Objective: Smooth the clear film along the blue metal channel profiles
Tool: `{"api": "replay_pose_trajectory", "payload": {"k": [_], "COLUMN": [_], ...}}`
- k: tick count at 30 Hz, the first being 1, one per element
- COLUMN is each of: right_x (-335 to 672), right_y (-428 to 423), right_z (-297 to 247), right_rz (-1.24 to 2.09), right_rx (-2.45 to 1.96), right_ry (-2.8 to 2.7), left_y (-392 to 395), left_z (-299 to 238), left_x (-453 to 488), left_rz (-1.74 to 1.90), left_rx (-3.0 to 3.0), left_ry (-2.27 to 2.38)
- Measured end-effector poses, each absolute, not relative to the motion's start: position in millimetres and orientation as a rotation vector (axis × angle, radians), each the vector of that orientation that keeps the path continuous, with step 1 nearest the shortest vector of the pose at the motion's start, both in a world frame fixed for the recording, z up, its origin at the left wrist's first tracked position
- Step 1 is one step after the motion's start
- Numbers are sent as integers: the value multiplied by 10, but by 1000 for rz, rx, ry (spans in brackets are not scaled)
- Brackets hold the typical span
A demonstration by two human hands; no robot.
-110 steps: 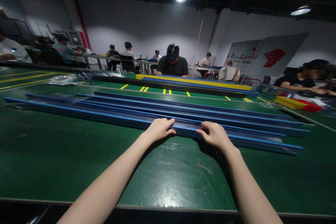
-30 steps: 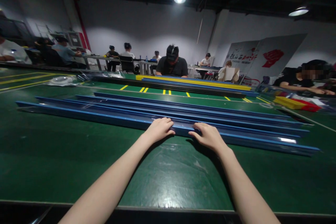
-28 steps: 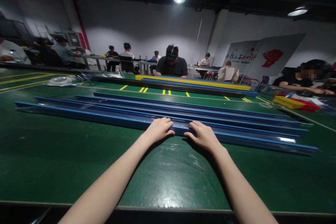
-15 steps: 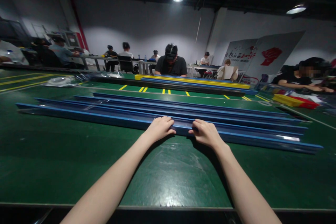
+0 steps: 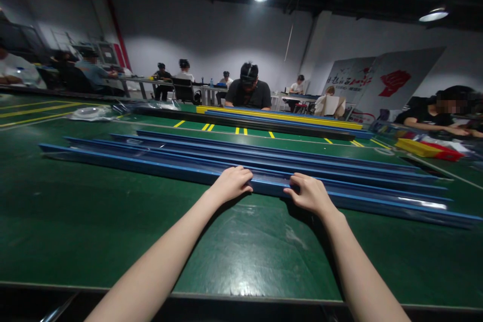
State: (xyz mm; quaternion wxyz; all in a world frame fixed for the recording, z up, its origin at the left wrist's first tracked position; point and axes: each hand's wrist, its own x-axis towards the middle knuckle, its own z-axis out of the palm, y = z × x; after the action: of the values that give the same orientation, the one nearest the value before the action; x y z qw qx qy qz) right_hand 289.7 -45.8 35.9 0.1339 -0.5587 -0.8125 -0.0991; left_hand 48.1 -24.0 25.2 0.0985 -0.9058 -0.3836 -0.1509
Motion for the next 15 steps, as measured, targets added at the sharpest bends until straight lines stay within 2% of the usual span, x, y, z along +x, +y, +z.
{"api": "replay_pose_trajectory", "payload": {"k": [15], "right_x": [2771], "right_y": [-466], "right_z": [327], "right_rz": [-123], "right_rx": [-1542], "right_ry": [-2422], "left_y": [-217], "left_z": [214], "left_x": [489], "left_rz": [-439], "left_rx": [-2671], "left_ry": [-1188]}}
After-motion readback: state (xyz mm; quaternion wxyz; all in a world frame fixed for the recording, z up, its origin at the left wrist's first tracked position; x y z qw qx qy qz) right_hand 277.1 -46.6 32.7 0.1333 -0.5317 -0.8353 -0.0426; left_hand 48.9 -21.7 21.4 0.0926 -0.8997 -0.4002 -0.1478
